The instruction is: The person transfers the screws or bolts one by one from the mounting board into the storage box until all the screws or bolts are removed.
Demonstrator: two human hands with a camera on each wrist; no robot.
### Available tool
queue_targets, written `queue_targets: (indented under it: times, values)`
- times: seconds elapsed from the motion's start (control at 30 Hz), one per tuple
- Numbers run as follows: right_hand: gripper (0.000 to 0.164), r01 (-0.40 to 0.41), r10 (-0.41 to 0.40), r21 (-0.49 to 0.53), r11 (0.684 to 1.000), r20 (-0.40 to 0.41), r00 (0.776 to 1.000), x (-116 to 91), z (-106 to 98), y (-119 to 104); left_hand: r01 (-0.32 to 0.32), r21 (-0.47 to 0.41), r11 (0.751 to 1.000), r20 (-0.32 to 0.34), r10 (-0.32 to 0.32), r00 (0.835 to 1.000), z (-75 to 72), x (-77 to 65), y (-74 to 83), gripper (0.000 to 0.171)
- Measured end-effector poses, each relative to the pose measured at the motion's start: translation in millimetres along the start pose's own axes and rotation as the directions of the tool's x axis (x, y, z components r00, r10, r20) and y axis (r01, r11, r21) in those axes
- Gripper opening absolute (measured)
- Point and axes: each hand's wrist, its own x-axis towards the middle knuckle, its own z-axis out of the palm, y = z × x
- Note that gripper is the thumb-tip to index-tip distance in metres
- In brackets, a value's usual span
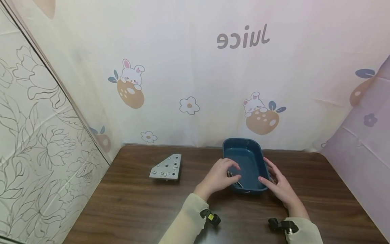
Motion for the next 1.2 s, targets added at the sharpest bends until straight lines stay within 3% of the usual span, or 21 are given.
queue_targets:
  times: [0.73,1.2]
  values:
    - [0.084,-0.015,0.015,0.007,1.000,0.001,1.000,-1,-1,-3,0.016,-0.054,0.998,-0.017,-0.017,1.000,-12.1,-0.9,-2.9,0.026]
    - [0.083,-0.003,0.003,0.002,1.000,0.000,1.000,0,0,-1,0.012,-0.039,0.999,-0.058,-0.014,0.998,-25.3,-4.6,-7.7,0.027]
